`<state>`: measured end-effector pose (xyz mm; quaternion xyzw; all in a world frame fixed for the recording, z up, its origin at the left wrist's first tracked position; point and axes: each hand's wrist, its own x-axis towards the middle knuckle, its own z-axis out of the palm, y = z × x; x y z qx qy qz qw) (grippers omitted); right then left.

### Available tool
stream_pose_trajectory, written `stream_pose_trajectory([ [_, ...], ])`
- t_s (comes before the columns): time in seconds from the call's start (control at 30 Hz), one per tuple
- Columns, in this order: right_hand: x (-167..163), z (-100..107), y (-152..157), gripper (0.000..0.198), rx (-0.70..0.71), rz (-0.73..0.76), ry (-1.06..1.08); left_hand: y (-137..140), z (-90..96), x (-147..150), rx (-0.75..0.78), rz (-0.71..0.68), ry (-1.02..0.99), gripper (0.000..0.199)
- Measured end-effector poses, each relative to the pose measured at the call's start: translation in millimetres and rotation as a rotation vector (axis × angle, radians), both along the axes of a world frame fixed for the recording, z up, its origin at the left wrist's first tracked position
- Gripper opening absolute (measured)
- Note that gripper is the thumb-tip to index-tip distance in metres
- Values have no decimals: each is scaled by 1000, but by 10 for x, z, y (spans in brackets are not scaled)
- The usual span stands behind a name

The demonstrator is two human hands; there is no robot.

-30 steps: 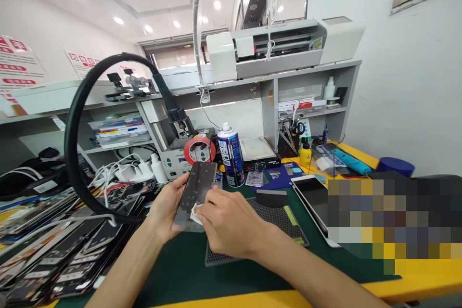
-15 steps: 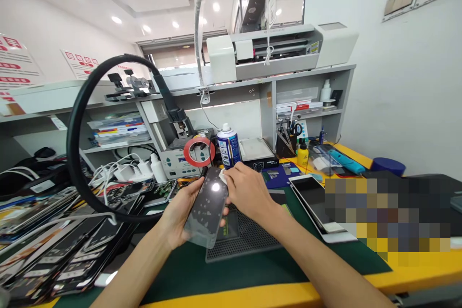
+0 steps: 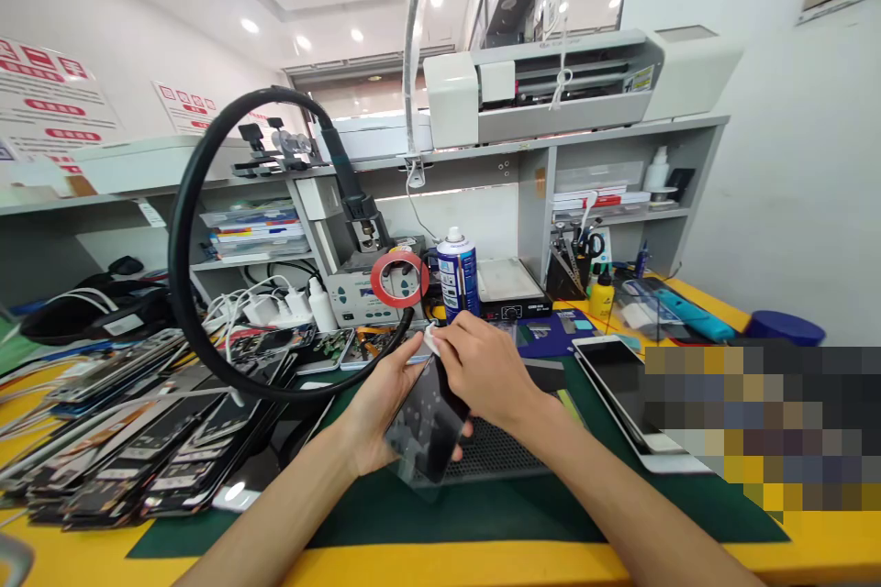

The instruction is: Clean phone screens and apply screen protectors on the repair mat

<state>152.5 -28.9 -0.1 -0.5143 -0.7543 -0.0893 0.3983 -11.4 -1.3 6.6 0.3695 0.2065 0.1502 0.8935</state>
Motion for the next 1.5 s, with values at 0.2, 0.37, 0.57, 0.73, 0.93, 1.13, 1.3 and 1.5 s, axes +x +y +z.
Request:
stream_pose_trajectory([
  [0.2, -193, -36, -123, 24, 10, 168, -90, 39, 42, -32, -158, 170, -29, 56],
  [0.37, -337, -42, -251, 25, -32, 299, -210, 119, 71, -86, -193, 253, -39, 55],
  [0.57, -340, -14, -284, 21, -52, 308, -249, 140, 126, -110, -164, 263, -47, 56],
  [0.73, -202, 60, -271, 22, -85, 296, -176, 189, 176, -144, -138, 341, -16, 44],
  [0.93, -21, 207, -328, 20, -235, 272, -98, 244, 163, -137, -121, 385, -11, 40],
  [1.13, 326, 247, -339, 22, -429, 151, -54, 209, 148, -121, -69, 309, 24, 43],
  [1.3, 624, 247, -359, 26, -523, 13, -84, 169, 160, -107, -66, 245, 9, 51],
  [1.5, 177, 193, -404, 30, -171, 191, 48, 159, 98, -36, -89, 336, 51, 49],
])
